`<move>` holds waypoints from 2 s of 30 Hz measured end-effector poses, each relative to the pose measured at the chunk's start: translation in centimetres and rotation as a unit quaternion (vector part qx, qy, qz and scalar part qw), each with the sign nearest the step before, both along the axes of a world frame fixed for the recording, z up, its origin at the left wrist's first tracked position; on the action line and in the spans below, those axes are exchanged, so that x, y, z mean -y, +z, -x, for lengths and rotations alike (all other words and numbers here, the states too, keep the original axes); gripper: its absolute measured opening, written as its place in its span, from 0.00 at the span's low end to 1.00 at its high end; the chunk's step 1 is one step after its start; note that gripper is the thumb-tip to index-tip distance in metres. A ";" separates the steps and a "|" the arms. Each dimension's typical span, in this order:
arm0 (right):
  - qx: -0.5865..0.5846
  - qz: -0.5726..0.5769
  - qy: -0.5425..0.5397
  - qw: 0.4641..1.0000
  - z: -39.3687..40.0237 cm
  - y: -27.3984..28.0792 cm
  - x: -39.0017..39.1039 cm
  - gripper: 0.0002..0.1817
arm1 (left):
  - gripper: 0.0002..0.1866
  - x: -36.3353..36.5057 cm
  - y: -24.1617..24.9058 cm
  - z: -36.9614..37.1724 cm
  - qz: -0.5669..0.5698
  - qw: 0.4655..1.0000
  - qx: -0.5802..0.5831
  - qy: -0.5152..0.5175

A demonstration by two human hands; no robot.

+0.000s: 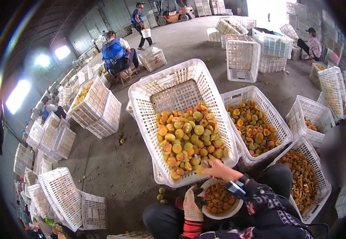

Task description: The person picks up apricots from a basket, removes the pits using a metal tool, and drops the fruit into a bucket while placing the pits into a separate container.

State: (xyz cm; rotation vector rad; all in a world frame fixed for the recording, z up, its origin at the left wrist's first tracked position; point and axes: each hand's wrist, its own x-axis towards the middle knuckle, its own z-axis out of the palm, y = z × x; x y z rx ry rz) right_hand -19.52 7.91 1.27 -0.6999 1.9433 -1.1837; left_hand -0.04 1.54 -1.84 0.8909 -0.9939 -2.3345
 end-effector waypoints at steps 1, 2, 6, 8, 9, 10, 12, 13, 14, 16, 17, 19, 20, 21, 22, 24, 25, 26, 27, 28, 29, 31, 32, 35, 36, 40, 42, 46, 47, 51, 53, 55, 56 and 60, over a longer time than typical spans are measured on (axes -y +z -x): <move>0.106 0.026 0.033 0.993 -1.3 1.4 -0.9 0.14 | 0.23 0.0 0.5 0.0 -0.007 0.999 -0.019 0.026; 0.146 0.020 0.065 0.987 -2.7 2.7 -1.7 0.13 | 0.25 0.1 0.3 -0.4 -0.040 0.999 -0.034 0.005; -0.018 0.047 0.119 0.992 -6.7 3.3 -3.3 0.20 | 0.22 -1.0 0.7 -0.2 0.223 0.973 -0.037 -0.050; -0.229 0.124 0.071 0.963 -8.5 1.0 -4.0 0.22 | 0.16 0.2 -0.5 -1.0 0.187 0.977 -0.027 -0.099; -0.259 0.124 0.038 0.957 -9.2 2.0 -4.0 0.22 | 0.15 0.1 2.6 -0.5 0.133 0.986 -0.021 -0.096; -0.275 0.093 0.020 0.957 -9.6 3.0 -4.4 0.19 | 0.16 0.3 3.0 -0.7 0.352 0.933 0.015 -0.079; -0.284 0.042 0.025 0.958 -10.8 4.6 -5.9 0.17 | 0.20 0.5 3.4 -1.5 0.559 0.824 0.063 -0.065; -0.287 0.027 0.044 0.957 -11.1 5.4 -6.5 0.17 | 0.24 0.4 3.5 -1.2 0.571 0.816 0.068 -0.058; -0.295 -0.023 0.084 0.951 -11.6 5.9 -7.1 0.17 | 0.27 -0.3 3.8 -1.1 0.277 0.960 -0.002 -0.049; -0.285 -0.063 0.092 0.952 -12.6 6.2 -7.7 0.17 | 0.31 -0.5 4.0 -0.6 -0.044 0.996 -0.066 -0.030; -0.283 -0.098 0.100 0.949 -12.9 6.3 -7.9 0.17 | 0.31 -0.6 4.1 -0.8 -0.047 0.996 -0.063 -0.033; -0.288 -0.104 0.101 0.947 -13.2 6.1 -8.1 0.15 | 0.30 -0.9 4.5 -0.7 -0.041 0.997 -0.053 -0.041; -0.296 -0.101 0.103 0.944 -13.2 5.8 -8.1 0.15 | 0.30 -1.0 4.4 -0.6 -0.038 0.997 -0.045 -0.042; -0.304 -0.097 0.106 0.942 -13.2 5.5 -8.1 0.15 | 0.30 -1.1 4.5 -0.4 -0.038 0.997 -0.045 -0.042; -0.305 -0.087 0.102 0.943 -13.3 5.2 -8.1 0.15 | 0.30 -1.1 4.5 -0.4 -0.037 0.998 -0.041 -0.041; -0.295 -0.104 0.099 0.945 -13.6 5.0 -8.0 0.14 | 0.30 -1.2 4.0 -0.3 -0.036 0.998 -0.036 -0.042; -0.286 -0.121 0.097 0.946 -13.7 4.9 -7.9 0.14 | 0.29 -1.0 3.7 -0.1 -0.004 0.998 -0.036 -0.043; -0.285 -0.122 0.095 0.946 -13.8 4.7 -7.8 0.14 | 0.28 -1.0 3.3 -0.1 0.027 0.998 -0.035 -0.045; -0.270 -0.113 0.092 0.952 -14.0 4.5 -7.6 0.14 | 0.28 -0.9 2.9 -0.1 0.026 0.998 -0.035 -0.047; -0.255 -0.104 0.088 0.957 -14.1 4.3 -7.6 0.14 | 0.27 -0.9 2.6 -0.2 0.048 0.997 -0.018 -0.051; -0.254 -0.105 0.087 0.958 -14.2 3.5 -7.7 0.14 | 0.26 -0.8 2.5 -0.2 0.071 0.996 -0.002 -0.056; -0.209 -0.023 0.096 0.973 -14.0 1.8 -7.7 0.17 | 0.26 -0.7 2.2 -0.2 0.064 0.996 0.003 -0.058; -0.209 -0.023 0.096 0.973 -13.8 1.0 -7.7 0.17 | 0.25 -0.5 2.1 -0.2 0.058 0.997 0.008 -0.059; 0.085 0.022 0.133 0.987 -12.2 3.8 -7.8 0.19 | 0.25 -0.3 2.5 -0.3 0.094 0.993 -0.004 -0.077; 0.183 0.014 0.148 0.972 -11.5 3.7 -8.1 0.18 | 0.25 -0.4 2.9 -0.3 0.093 0.993 -0.003 -0.078; 0.144 -0.059 0.178 0.972 -10.5 4.2 -8.1 0.16 | 0.25 -0.6 3.1 -0.3 0.085 0.992 -0.002 -0.093; 0.009 -0.007 0.201 0.979 -10.2 1.1 -8.5 0.15 | 0.26 -0.4 2.1 -0.3 0.091 0.991 0.002 -0.100; -0.156 0.013 0.240 0.958 -9.6 0.8 -9.0 0.15 | 0.26 -0.5 1.5 -0.1 -0.031 0.991 -0.013 -0.126; -0.170 0.008 0.258 0.951 -9.5 0.9 -9.2 0.15 | 0.26 -0.5 1.6 -0.1 -0.036 0.991 -0.018 -0.128; -0.136 0.008 0.234 0.963 -9.6 1.1 -10.6 0.14 | 0.23 -0.2 0.6 0.2 -0.044 0.997 -0.011 -0.056; -0.267 -0.086 0.206 0.938 -9.7 0.5 -11.6 0.12 | 0.22 -0.3 1.4 0.4 0.024 0.999 0.025 -0.023; -0.300 -0.142 0.206 0.921 -10.0 1.2 -11.3 0.11 | 0.20 -0.2 -0.4 0.3 0.023 0.999 0.009 -0.049; -0.300 -0.095 0.142 0.938 -10.2 1.3 -10.8 0.12 | 0.20 -0.5 -1.0 0.6 0.051 0.998 0.010 -0.041; -0.306 0.025 0.040 0.951 -10.0 1.2 -7.4 0.14 | 0.19 -0.9 -2.1 1.1 0.123 0.989 -0.013 -0.085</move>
